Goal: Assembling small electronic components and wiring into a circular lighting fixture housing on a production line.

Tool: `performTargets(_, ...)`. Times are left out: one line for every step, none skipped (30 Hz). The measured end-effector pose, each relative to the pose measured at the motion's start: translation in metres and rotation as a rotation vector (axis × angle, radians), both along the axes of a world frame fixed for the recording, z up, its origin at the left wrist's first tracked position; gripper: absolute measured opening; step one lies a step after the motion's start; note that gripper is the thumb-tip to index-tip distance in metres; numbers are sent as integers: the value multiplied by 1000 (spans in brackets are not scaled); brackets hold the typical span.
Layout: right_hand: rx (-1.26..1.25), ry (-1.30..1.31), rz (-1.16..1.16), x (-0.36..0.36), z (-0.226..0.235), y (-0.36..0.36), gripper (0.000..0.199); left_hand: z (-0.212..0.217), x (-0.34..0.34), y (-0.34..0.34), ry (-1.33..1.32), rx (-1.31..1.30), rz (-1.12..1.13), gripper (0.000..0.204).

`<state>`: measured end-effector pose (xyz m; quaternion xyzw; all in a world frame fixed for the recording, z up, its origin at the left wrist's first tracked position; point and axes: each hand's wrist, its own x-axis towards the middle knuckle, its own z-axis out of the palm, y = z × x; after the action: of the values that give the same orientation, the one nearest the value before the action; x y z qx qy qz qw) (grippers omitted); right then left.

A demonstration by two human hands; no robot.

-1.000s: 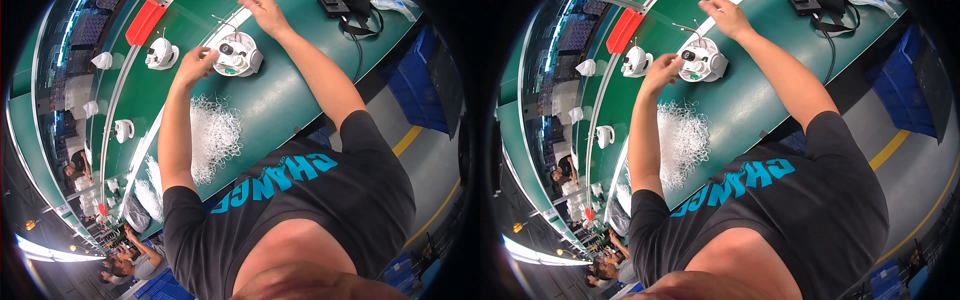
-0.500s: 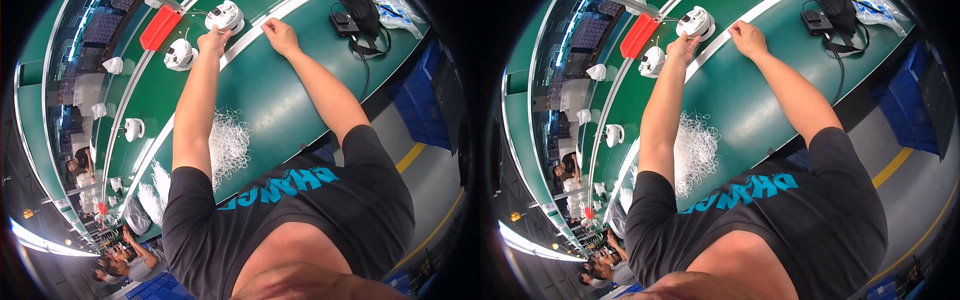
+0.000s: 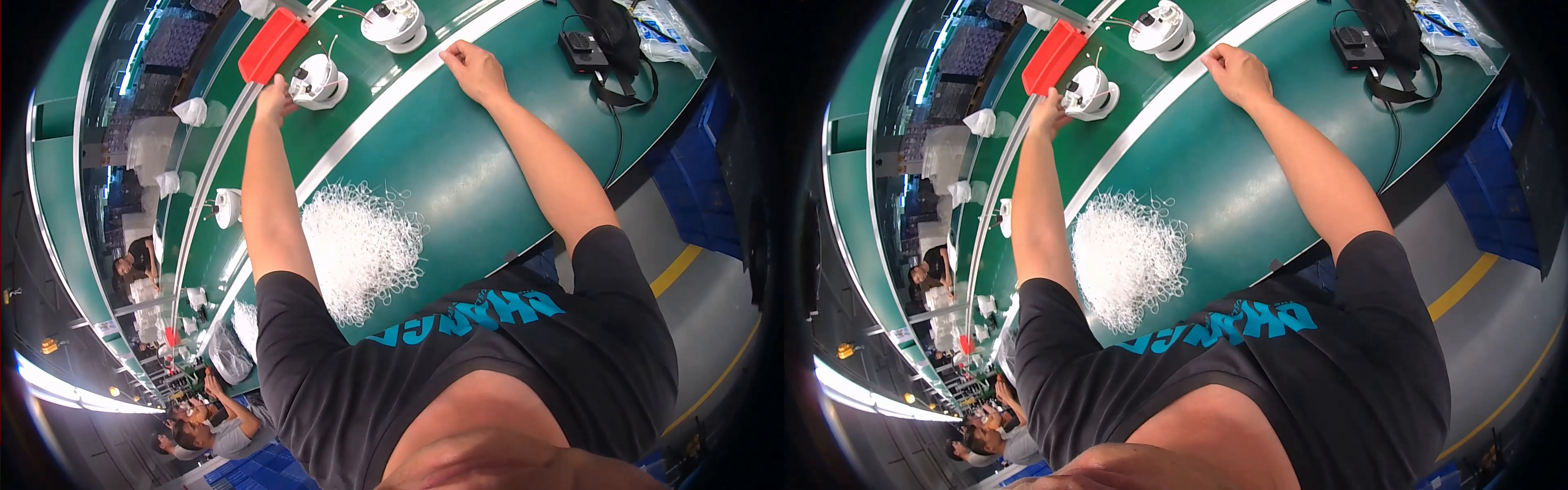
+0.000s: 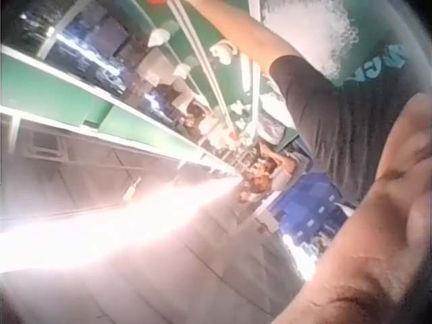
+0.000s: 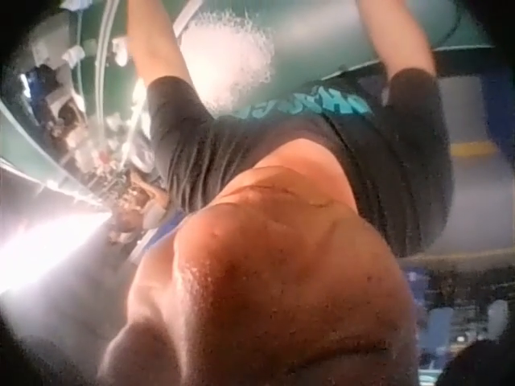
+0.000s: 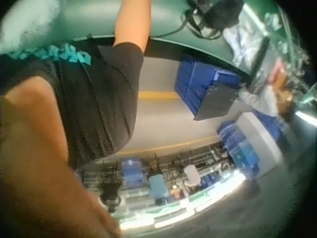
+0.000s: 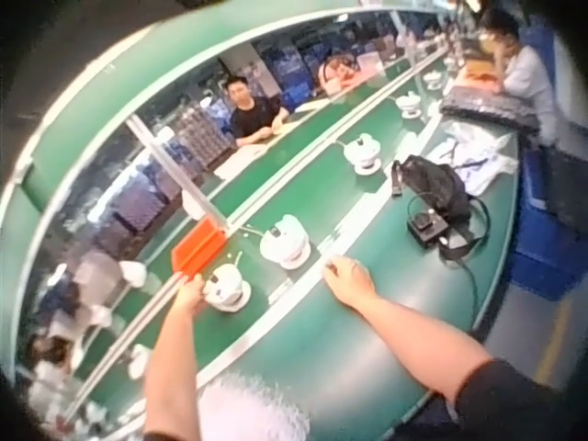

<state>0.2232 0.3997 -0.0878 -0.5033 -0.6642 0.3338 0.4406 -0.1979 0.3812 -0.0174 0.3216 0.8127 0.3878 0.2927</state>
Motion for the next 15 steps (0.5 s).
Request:
performTargets(-34,-5,17,1,0,-4,29,-6,2,-10,-122,-54,-115,45)
performTargets(-68,-10,36,3,2,-8,29,-12,6,-19,-197,-14,-133,42)
performTargets(-64,-11,35,4,8,-10,29,-11,13,-27,-272,26,-151,40)
performTargets(-91,-18,55,5,15,-11,29,-5,17,-31,-266,12,-173,29)
performTargets(-118,-26,77,5,21,-12,30,1,23,-34,-267,16,-172,29)
performTargets(-110,-26,76,6,27,-10,30,11,34,-36,-302,33,-215,26)
performTargets(-83,-38,113,8,28,-5,31,18,50,-35,-342,43,-263,25)
performTargets(-56,-50,152,9,28,-3,32,24,68,-35,-343,93,-258,31)
performTargets(-53,-53,146,6,27,-4,32,30,83,-38,-346,95,-264,31)
performTargets(-9,64,221,-1,25,-6,32,32,97,-43,-329,144,-270,32)
performTargets(35,181,294,-7,23,-8,33,34,110,-49,-313,192,-275,33)
performTargets(-7,234,356,-13,25,-20,34,38,128,-66,-317,204,-271,32)
performTargets(-15,229,359,-17,28,-27,34,42,145,-80,-323,198,-266,32)
performTargets(-174,346,425,-20,31,-34,34,45,160,-91,-313,222,-289,34)
performTargets(-333,463,487,-21,35,-41,35,48,174,-101,-302,246,-313,36)
